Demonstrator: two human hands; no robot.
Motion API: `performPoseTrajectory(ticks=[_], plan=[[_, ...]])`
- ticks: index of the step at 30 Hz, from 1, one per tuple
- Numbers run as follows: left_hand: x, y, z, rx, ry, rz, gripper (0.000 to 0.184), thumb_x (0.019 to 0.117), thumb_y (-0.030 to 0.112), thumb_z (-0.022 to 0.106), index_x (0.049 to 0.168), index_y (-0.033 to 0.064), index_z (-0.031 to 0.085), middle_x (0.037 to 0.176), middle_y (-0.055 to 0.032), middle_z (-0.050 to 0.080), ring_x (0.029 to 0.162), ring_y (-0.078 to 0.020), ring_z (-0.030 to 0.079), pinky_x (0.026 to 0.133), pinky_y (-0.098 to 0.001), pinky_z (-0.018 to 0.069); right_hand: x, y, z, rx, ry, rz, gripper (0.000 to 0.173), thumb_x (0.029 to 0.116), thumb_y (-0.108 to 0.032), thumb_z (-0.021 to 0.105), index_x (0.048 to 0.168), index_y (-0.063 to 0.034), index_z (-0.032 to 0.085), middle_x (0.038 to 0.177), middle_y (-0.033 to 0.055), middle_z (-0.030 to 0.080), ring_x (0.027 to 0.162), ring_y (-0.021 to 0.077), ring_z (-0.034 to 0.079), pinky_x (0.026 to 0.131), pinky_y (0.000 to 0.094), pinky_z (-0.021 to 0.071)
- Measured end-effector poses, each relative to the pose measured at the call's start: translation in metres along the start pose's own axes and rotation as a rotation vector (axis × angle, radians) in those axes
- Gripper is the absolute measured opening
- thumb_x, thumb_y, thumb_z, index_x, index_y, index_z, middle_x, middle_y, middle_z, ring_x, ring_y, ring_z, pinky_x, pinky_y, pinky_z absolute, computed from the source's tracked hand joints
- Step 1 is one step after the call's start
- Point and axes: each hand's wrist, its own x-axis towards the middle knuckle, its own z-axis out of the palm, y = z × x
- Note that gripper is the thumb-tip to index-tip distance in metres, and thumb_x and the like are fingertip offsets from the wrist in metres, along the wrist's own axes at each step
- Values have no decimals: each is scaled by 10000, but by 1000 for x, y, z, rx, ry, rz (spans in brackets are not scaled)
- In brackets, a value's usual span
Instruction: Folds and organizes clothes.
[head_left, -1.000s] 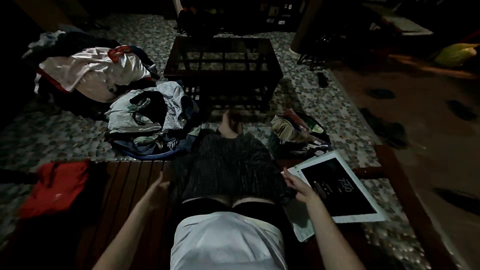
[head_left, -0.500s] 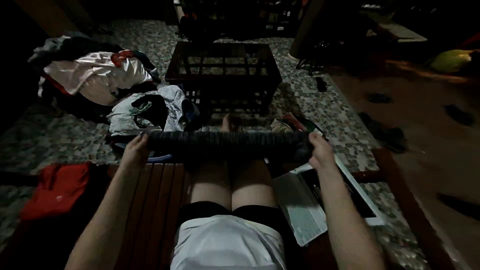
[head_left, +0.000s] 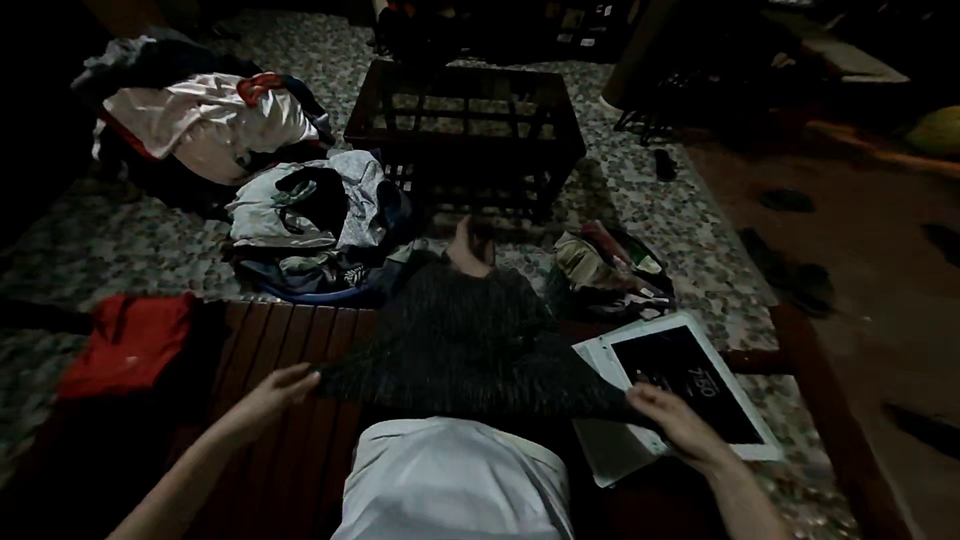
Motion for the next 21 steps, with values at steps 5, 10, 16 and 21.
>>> performPoseTrajectory(ticks=[5, 10, 16, 21], plan=[[-6, -37, -10, 23, -119, 22, 317, 1041, 252, 532, 1264, 65, 657, 1152, -24, 695, 1009, -86, 654, 931, -304, 534, -13, 34, -16, -60, -182, -11, 133, 962, -209, 567, 906, -134, 661, 803, -78, 635, 736, 17, 605, 696, 235, 528], [13, -64, 5, 295, -150, -71, 335, 1028, 235, 623, 1295, 32, 619, 1230, -147, 663, 1092, -237, 651, 967, -451, 524, 2, 42, -8, -454, -335, 141, 245, 993, -156, 672, 1158, 24, 686, 1094, 172, 692, 991, 256, 672, 924, 457, 546], [57, 32, 106, 626, 127, 400, 419, 1050, 310, 535, 1348, 23, 603, 1338, -195, 625, 1279, -334, 585, 1117, -525, 438, 56, -23, 57, -476, -9, -250, 411, 1008, -210, 642, 1364, -10, 595, 1396, 207, 590, 1296, 326, 575, 1105, 485, 463], [98, 102, 224, 694, -378, 699, 637, 990, 415, 652, 1496, 64, 488, 1347, -169, 639, 1302, -354, 563, 1151, -562, 373, 102, -59, 79, -619, -192, -329, 557, 895, -264, 800, 1362, -38, 598, 1362, 222, 567, 1215, 332, 577, 1041, 467, 481]])
